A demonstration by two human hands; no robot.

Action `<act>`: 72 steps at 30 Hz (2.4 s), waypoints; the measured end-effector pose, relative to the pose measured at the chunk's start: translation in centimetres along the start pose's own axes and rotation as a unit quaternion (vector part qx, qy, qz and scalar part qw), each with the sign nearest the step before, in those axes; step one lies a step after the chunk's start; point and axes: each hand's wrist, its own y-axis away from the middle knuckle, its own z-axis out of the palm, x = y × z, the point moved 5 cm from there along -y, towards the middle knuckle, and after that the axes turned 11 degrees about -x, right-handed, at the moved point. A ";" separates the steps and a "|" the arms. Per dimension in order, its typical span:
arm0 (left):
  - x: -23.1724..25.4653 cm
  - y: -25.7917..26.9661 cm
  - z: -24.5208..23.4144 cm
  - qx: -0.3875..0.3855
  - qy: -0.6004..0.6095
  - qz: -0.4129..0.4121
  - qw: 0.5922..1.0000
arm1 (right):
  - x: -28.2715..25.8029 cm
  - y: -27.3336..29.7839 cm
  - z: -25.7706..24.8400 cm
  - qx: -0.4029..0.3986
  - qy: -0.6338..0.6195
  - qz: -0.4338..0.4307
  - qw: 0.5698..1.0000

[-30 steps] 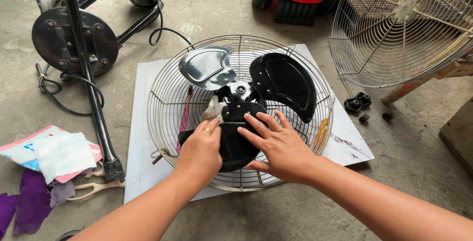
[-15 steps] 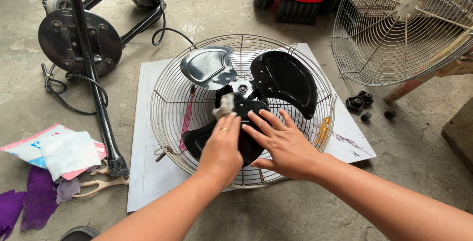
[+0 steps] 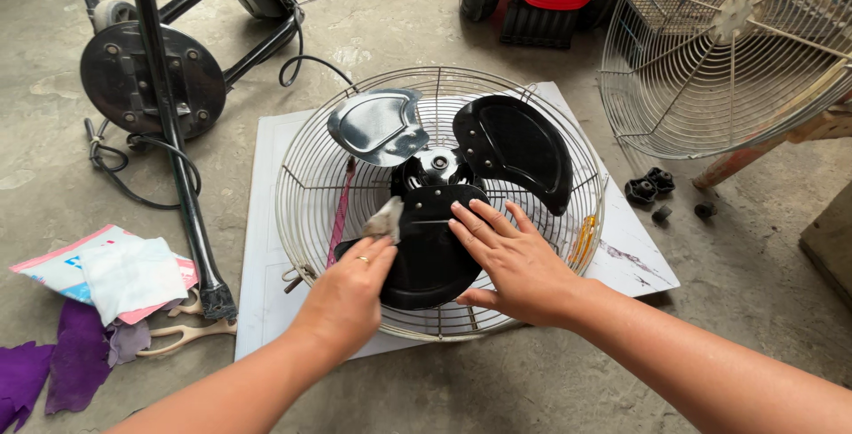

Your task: The person wipes the fan blades with a cloth and then uses a screwdriver to tighten the screws on the fan blade hub. The person handles the fan blades and the screwdriver throughout the task.

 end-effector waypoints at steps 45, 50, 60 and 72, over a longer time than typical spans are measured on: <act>-0.3 -9.1 1.1 -0.249 -0.004 -0.252 0.935 | 13.3 1.5 -4.0 0.185 -0.113 0.234 0.948; -1.0 -9.3 1.7 -0.264 -0.011 -0.248 0.932 | 9.8 -0.1 -3.2 0.218 -0.089 0.058 0.970; -3.6 -8.9 2.0 -0.244 -0.019 -0.187 0.951 | 8.0 1.1 -1.2 0.104 -0.049 -0.165 0.980; -3.8 -9.0 1.1 -0.258 -0.015 -0.190 0.947 | 6.4 -4.8 -1.9 0.197 -0.079 0.050 0.976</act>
